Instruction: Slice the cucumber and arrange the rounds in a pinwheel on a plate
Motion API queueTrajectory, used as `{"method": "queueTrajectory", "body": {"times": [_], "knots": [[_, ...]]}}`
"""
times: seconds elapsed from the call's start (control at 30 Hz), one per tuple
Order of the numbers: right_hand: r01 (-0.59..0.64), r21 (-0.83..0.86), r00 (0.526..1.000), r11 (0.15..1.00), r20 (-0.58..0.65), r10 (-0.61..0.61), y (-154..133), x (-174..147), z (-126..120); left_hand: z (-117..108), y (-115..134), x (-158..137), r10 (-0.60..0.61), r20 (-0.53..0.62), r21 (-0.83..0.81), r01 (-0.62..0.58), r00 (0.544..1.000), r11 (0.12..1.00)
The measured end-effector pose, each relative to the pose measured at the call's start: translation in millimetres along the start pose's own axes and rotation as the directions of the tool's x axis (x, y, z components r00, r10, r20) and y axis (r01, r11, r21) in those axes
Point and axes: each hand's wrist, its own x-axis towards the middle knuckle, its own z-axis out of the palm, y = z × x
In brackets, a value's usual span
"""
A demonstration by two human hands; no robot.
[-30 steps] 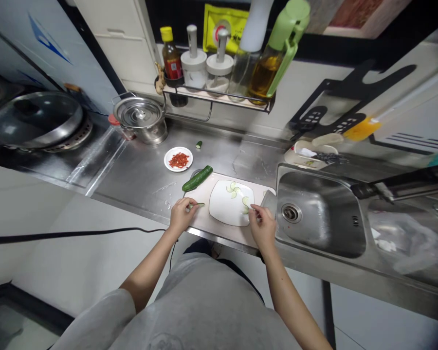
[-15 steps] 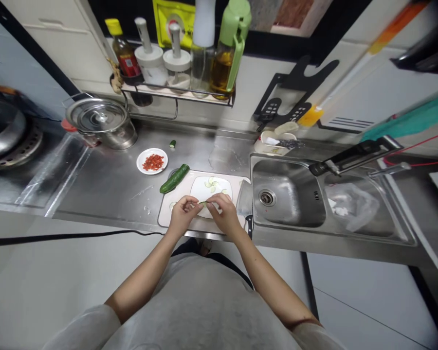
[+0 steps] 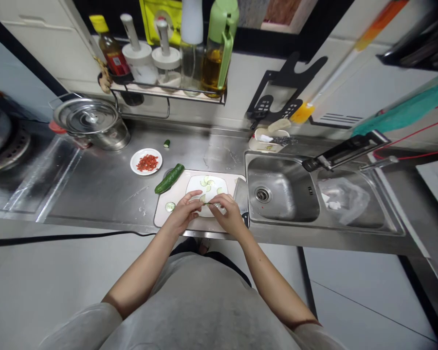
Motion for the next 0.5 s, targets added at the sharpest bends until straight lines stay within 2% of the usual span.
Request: {"method": "queueTrajectory", "body": {"times": [0.27, 0.37, 0.5], "knots": [[-0.187, 0.177, 0.982, 0.966, 0.067, 0.178, -3.7, 0.5, 5.7, 6.9, 0.0, 0.2, 0.18, -0.03, 0.136, -0.174, 0.983, 0.975], [-0.231, 0.236, 0.972, 0.944, 0.09, 0.215, -3.2, 1.8, 6.1, 6.7, -3.2, 2.7, 0.244, -0.023, 0.155, -0.238, 0.969, 0.959], [-0.265, 0.283, 0.964, 0.922, 0.11, 0.243, -3.1, 3.2, 5.1, 4.8, -7.6, 6.2, 0.269, 0.01, 0.147, -0.268, 0.963, 0.952]]}}
